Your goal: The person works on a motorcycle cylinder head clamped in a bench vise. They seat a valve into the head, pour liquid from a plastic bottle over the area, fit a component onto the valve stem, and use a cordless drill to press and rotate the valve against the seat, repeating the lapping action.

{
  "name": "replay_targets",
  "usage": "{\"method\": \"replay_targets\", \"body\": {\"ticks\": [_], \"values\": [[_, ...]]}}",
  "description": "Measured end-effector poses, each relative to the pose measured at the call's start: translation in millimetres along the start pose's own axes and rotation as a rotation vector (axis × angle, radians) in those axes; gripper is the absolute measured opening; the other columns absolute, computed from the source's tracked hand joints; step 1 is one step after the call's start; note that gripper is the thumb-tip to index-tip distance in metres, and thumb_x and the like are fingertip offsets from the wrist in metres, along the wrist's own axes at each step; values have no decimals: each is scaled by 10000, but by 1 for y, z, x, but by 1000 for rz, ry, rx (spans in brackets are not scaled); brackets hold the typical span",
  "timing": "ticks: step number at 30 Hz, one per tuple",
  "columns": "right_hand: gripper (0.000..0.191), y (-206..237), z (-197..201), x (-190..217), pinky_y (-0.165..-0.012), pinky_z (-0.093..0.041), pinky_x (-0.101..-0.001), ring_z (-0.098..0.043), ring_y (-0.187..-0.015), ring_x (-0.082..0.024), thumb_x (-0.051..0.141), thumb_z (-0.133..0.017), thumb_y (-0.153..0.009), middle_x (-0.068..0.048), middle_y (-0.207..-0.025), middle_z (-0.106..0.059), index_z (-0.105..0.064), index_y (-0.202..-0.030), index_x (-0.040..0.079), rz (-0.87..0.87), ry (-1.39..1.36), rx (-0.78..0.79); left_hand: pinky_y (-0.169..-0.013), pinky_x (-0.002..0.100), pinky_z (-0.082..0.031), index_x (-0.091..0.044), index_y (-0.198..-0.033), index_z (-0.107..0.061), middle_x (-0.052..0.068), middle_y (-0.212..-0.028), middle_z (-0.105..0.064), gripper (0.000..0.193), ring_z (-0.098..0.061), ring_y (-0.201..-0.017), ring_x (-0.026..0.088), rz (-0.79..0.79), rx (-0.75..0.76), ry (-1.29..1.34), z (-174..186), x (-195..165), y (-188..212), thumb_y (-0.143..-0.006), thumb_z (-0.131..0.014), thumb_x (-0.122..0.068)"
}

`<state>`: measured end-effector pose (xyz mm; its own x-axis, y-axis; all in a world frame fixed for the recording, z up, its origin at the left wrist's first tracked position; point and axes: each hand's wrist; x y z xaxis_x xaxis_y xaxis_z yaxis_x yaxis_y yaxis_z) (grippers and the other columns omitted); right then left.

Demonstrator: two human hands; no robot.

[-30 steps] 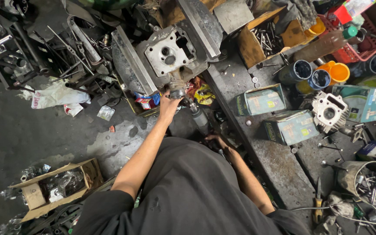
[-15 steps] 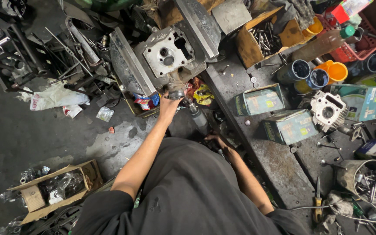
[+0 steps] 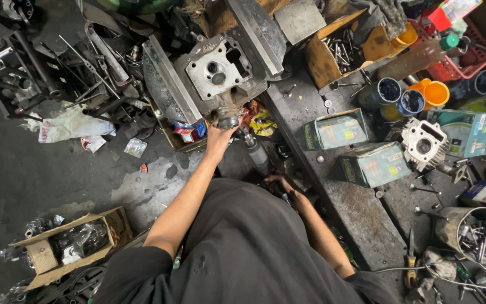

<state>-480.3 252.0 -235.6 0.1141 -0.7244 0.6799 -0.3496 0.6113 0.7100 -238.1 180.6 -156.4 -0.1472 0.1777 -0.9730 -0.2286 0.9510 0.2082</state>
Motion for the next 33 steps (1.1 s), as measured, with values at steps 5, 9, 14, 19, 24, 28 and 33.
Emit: {"method": "replay_targets", "body": {"ticks": [5,9,14,19,24,28,33], "values": [[246,3,1,-1,-685,-534,-300,-675,-714,-162,157,-762,-755,-69,-838,-722,-725,-972,48,-10,145,-124,-862,251,-515,-61,-1117,-744,-11,-1026,-753,354,-642,-924,62,-5,-8,-51,0,-2,0,-853,-822,-283],[259,4,0,-3,-694,-520,-303,-663,-730,-158,150,-768,-737,-54,-844,-728,-736,-969,39,23,197,-160,-867,254,-513,-59,-1109,-752,-6,-1026,-757,351,-645,-930,66,-9,-3,-30,1,-3,0,-843,-832,-274],[245,3,-2,-2,-648,-511,-331,-656,-677,-186,184,-713,-778,-71,-805,-734,-724,-966,27,-125,-43,-32,-858,262,-514,-55,-1096,-753,0,-1019,-757,322,-643,-926,72,8,13,23,1,-3,-1,-859,-826,-259],[255,4,-1,0,-712,-527,-307,-673,-732,-160,163,-736,-757,-51,-828,-727,-724,-979,39,60,164,-111,-863,258,-515,-60,-1105,-744,-7,-1022,-753,326,-644,-928,68,-38,5,5,1,-2,0,-860,-821,-261],[304,4,-2,1,-769,-511,-340,-656,-783,-176,157,-771,-728,-57,-866,-715,-692,-993,31,114,181,-150,-859,261,-518,-53,-1099,-751,-1,-1022,-758,336,-645,-926,69,-15,3,-20,1,-1,0,-858,-828,-275],[278,3,-3,3,-772,-516,-323,-672,-788,-171,147,-751,-749,-71,-872,-719,-695,-993,26,126,132,-79,-849,263,-520,-56,-1104,-750,1,-1017,-753,353,-644,-919,71,18,5,-16,0,-1,-2,-850,-833,-286],[258,1,-4,4,-657,-536,-319,-669,-688,-178,125,-733,-763,-86,-837,-701,-681,-997,31,48,9,-47,-847,258,-520,-63,-1108,-751,-2,-1017,-760,358,-649,-917,69,12,-9,-39,0,-2,-4,-847,-829,-294]]}}
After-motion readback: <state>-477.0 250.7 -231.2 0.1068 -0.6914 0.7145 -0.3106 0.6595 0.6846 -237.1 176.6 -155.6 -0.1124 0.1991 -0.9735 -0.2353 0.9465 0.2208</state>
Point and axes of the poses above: each hand's wrist, its own y-axis away from the middle knuckle, its own z-axis out of the back of the hand, x = y × z
